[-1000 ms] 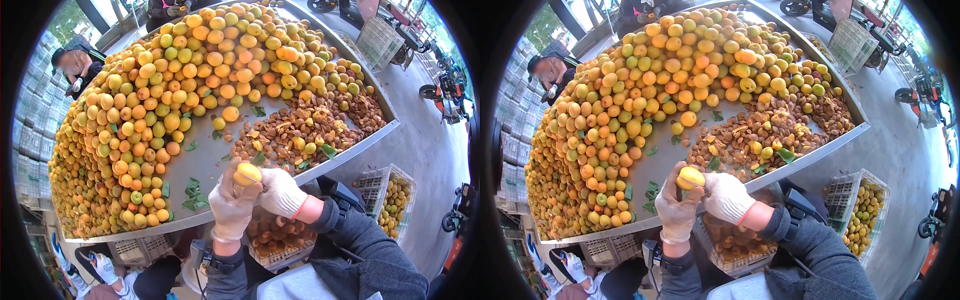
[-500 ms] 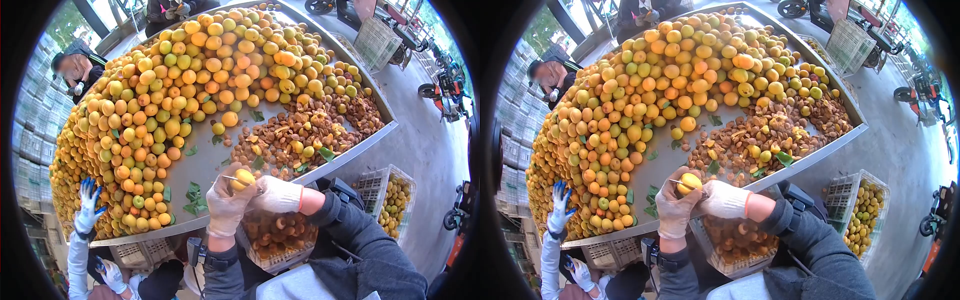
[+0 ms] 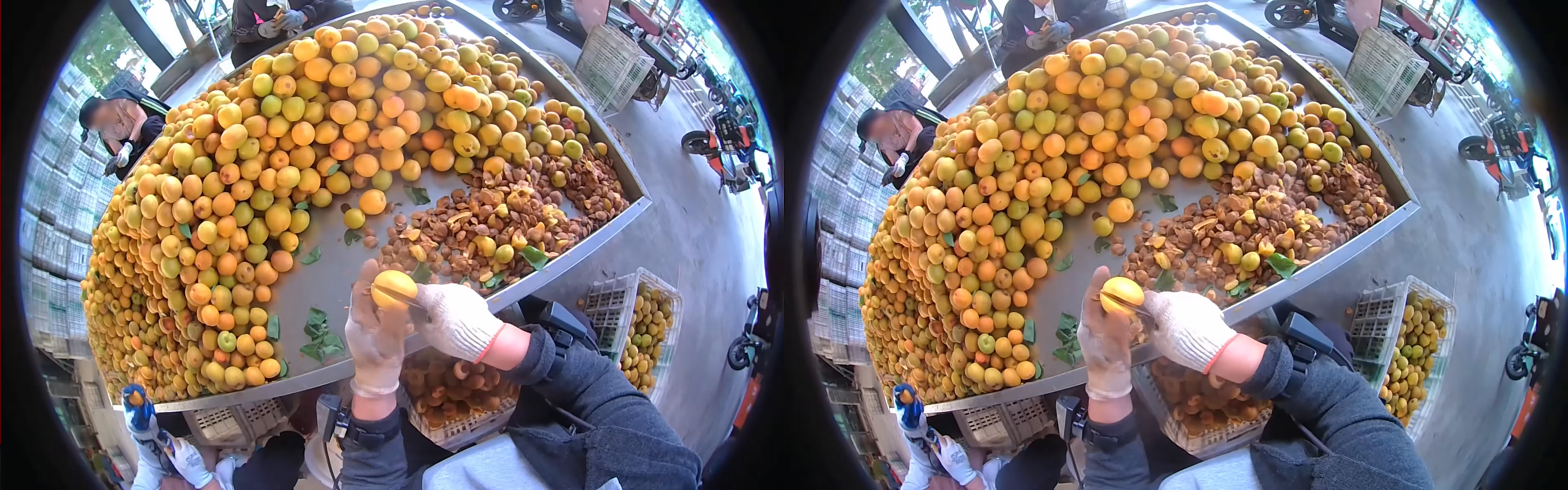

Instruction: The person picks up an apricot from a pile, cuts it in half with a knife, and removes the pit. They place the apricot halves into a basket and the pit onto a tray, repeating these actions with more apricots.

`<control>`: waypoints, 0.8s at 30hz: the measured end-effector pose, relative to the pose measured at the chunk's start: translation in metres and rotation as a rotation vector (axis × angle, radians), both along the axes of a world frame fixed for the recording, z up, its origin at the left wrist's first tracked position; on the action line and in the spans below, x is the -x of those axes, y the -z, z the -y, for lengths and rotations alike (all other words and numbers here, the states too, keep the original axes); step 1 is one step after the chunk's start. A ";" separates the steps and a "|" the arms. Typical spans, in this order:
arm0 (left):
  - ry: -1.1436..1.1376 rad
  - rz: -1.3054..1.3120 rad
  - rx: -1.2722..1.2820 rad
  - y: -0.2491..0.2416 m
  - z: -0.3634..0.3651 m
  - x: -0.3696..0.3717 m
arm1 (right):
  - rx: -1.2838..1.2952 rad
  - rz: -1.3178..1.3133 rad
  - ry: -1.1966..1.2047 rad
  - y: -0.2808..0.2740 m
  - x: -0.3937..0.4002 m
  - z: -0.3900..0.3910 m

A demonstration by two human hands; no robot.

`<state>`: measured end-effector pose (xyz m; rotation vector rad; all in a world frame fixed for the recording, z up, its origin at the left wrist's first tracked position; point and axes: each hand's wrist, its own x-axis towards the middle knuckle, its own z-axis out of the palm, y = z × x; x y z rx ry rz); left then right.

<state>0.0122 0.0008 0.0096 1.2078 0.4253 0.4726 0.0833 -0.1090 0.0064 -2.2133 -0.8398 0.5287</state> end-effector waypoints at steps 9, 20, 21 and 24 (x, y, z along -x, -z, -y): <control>0.068 -0.034 -0.026 0.015 -0.029 0.007 | -0.104 -0.529 -0.248 -0.020 -0.025 0.015; 0.080 -0.035 -0.180 0.020 -0.006 0.003 | -0.487 -0.255 0.021 -0.020 -0.030 0.014; 0.143 -0.051 0.164 0.014 -0.013 0.010 | -0.455 -0.501 0.120 -0.034 -0.032 0.019; 0.199 0.096 0.567 -0.001 -0.015 0.017 | -0.467 -0.812 0.276 -0.045 -0.042 0.031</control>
